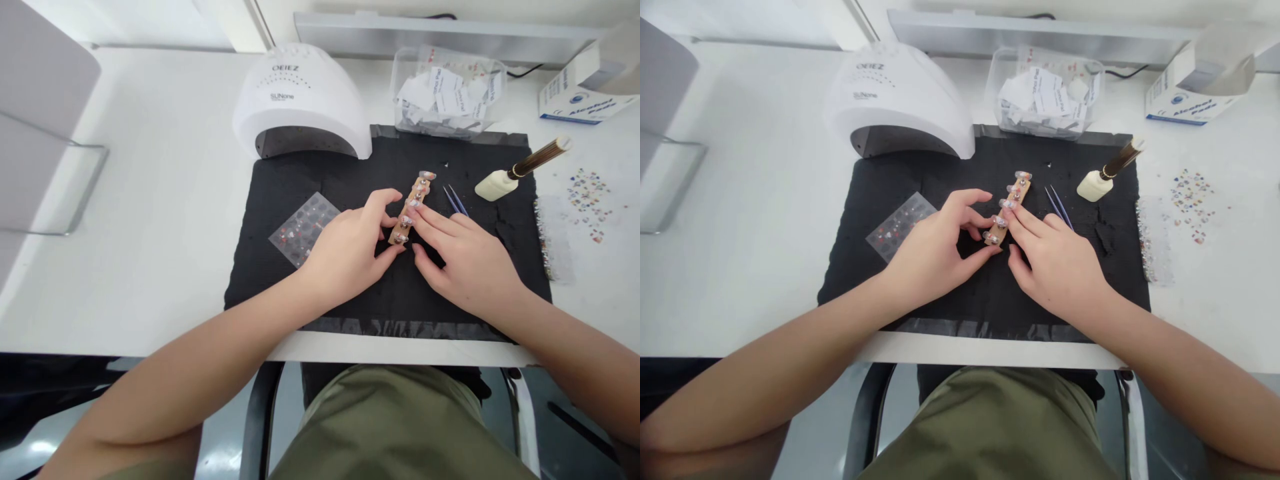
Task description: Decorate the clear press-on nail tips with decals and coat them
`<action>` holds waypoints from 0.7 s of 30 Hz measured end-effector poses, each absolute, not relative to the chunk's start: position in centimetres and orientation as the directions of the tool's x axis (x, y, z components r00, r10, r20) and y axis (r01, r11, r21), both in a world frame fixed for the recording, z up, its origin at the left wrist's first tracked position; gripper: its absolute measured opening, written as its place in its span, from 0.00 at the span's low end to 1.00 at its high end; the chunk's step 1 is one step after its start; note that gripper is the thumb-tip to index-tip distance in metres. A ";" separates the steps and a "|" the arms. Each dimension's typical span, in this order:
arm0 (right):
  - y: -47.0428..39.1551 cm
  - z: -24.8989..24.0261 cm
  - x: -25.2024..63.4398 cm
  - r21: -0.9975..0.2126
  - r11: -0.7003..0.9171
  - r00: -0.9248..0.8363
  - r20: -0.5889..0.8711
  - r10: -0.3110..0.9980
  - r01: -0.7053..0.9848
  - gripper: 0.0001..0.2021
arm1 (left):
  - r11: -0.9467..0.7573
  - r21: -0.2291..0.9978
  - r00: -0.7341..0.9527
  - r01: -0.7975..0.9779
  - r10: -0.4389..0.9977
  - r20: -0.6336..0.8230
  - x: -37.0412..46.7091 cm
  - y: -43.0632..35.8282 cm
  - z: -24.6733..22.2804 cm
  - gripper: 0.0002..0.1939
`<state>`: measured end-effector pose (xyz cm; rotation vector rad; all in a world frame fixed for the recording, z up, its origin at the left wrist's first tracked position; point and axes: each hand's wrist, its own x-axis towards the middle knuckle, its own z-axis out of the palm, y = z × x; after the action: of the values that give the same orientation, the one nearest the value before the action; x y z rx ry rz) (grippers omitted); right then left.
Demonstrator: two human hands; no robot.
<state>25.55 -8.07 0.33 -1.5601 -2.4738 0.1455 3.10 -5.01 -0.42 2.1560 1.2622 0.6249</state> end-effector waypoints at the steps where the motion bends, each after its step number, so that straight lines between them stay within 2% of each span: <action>1: -8.1 0.3 25.5 -0.195 0.433 -0.415 0.128 0.901 0.880 0.26 | -0.401 0.668 0.448 0.626 0.887 0.112 3.1 -5.0 -0.4 0.32; 21: -8.1 0.2 25.7 -0.181 0.449 -0.436 0.106 0.894 0.875 0.26 | -0.403 0.683 0.447 0.610 0.886 0.123 3.1 -4.8 -0.5 0.33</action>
<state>25.73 -8.12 0.24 -1.5513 -2.5109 0.1462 3.12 -4.82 -0.45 2.1443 1.2476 0.6480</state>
